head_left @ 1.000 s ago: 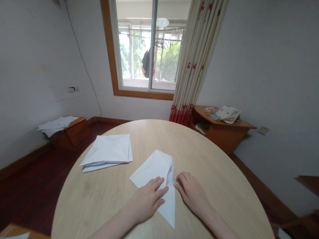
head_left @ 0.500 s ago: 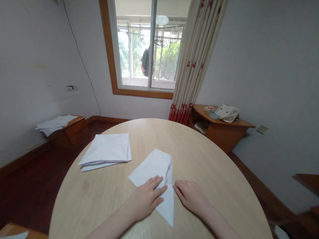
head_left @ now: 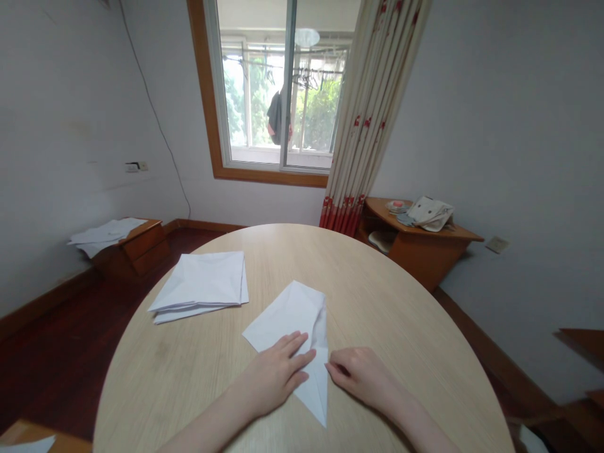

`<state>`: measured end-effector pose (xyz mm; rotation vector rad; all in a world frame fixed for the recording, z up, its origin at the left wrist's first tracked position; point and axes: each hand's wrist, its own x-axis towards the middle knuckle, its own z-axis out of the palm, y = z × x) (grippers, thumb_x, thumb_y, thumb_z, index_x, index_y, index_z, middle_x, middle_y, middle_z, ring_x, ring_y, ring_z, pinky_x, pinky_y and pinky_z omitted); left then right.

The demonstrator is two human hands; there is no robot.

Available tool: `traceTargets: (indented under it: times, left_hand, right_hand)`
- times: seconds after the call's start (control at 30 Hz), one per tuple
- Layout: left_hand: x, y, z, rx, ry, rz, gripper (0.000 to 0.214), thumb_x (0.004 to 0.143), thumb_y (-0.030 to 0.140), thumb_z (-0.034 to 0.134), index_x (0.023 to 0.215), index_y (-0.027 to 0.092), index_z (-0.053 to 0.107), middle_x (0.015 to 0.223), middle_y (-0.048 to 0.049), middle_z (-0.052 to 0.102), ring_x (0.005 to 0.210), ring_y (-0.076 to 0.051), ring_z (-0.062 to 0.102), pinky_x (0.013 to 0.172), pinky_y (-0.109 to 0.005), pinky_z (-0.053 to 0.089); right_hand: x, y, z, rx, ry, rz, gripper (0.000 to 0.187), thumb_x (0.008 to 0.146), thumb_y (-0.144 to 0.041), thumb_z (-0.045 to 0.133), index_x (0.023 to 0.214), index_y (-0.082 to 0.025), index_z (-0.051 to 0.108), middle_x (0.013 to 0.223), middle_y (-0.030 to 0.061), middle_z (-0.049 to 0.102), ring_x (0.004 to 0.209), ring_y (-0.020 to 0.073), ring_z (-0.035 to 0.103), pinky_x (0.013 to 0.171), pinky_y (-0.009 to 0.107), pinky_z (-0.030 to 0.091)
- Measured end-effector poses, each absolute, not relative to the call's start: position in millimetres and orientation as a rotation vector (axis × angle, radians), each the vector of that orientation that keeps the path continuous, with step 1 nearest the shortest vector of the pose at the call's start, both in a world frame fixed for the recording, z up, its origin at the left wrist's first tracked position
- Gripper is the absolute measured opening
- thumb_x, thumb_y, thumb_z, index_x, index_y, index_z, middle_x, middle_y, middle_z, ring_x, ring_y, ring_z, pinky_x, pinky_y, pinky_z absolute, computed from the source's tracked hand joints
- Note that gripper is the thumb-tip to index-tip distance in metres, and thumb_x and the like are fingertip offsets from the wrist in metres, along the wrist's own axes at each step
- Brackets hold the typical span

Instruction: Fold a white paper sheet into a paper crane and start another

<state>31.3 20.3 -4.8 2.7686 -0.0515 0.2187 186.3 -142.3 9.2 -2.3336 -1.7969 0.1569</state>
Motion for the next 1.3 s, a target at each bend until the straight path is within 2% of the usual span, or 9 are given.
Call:
traceTargets:
  times: [0.6, 0.93, 1.17, 1.3]
  left_hand:
    - [31.2, 20.0, 0.3, 2.779, -0.024, 0.149, 0.043, 0.093, 0.025, 0.053, 0.136, 0.026, 0.047, 0.148, -0.0078, 0.035, 0.135, -0.027, 0.034, 0.108, -0.043, 0.034]
    - [31.0, 20.1, 1.4, 2.762, -0.028, 0.158, 0.043, 0.093, 0.025, 0.053, 0.135, 0.027, 0.047, 0.148, -0.0068, 0.036, 0.134, -0.028, 0.034, 0.107, -0.044, 0.036]
    - [31.3, 21.0, -2.9, 2.745, -0.039, 0.2, 0.042, 0.094, 0.025, 0.052, 0.136, 0.029, 0.046, 0.148, -0.005, 0.036, 0.135, -0.026, 0.034, 0.107, -0.044, 0.036]
    - [30.9, 20.5, -0.1, 2.745, -0.021, 0.16, 0.043, 0.093, 0.024, 0.053, 0.136, 0.027, 0.047, 0.148, -0.0064, 0.035, 0.135, -0.027, 0.034, 0.107, -0.044, 0.036]
  right_hand:
    - [175.2, -147.6, 12.5, -2.269, -1.781, 0.298, 0.025, 0.078, -0.016, 0.054, 0.053, -0.018, 0.055, 0.049, -0.0054, 0.052, 0.046, 0.0078, 0.037, 0.049, 0.021, 0.022]
    - [164.2, -149.3, 20.4, -2.298, -1.82, 0.351, 0.022, 0.074, -0.014, 0.054, 0.053, -0.017, 0.061, 0.046, -0.0046, 0.053, 0.043, 0.0075, 0.035, 0.048, 0.02, 0.022]
    - [159.2, -151.4, 22.2, -2.314, -1.857, 0.333, 0.024, 0.075, -0.014, 0.051, 0.054, -0.018, 0.062, 0.049, -0.0012, 0.06, 0.044, 0.009, 0.042, 0.047, 0.02, 0.023]
    - [157.1, -152.8, 23.6, -2.294, -1.87, 0.34, 0.025, 0.075, -0.015, 0.051, 0.053, -0.017, 0.062, 0.048, -0.0005, 0.059, 0.043, 0.009, 0.042, 0.048, 0.02, 0.025]
